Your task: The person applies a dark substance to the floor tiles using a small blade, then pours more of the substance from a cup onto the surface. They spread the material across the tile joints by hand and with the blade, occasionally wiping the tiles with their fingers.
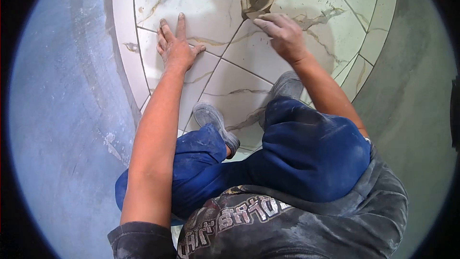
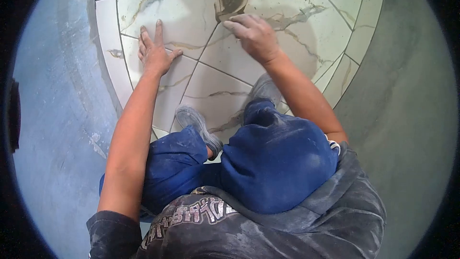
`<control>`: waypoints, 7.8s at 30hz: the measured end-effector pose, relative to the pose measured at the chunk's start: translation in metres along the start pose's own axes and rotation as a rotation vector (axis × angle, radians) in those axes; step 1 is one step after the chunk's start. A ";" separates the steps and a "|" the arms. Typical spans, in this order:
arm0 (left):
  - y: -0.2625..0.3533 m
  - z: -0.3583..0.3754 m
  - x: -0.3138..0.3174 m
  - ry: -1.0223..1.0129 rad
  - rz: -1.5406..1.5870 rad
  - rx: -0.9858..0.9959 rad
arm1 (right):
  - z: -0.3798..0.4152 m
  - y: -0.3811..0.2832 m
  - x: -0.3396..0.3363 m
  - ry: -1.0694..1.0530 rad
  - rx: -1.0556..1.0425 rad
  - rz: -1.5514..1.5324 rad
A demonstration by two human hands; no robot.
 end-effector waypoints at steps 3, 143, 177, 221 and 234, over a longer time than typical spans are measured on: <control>-0.001 -0.001 0.003 0.026 0.010 0.038 | -0.007 0.011 -0.003 -0.272 -0.102 -0.092; 0.017 -0.016 0.005 -0.350 -0.101 -0.150 | -0.052 0.042 -0.011 0.068 0.015 0.165; 0.018 -0.015 0.001 -0.333 -0.102 -0.148 | -0.076 0.056 -0.008 -0.091 -0.009 0.054; 0.024 -0.011 -0.008 -0.263 -0.190 -0.113 | -0.019 -0.007 -0.005 -0.277 -0.248 -0.147; 0.134 -0.090 -0.060 0.652 1.308 1.138 | 0.117 0.007 -0.210 -0.107 0.745 -0.085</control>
Point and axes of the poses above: each hand's wrist, its own z-axis away from the middle knuckle, its own x-axis out of the palm, y = z × x, the point moved 4 cm from there along -z, towards the middle knuckle, and after that the axes turned 3 degrees about x, right-handed, at the moved point
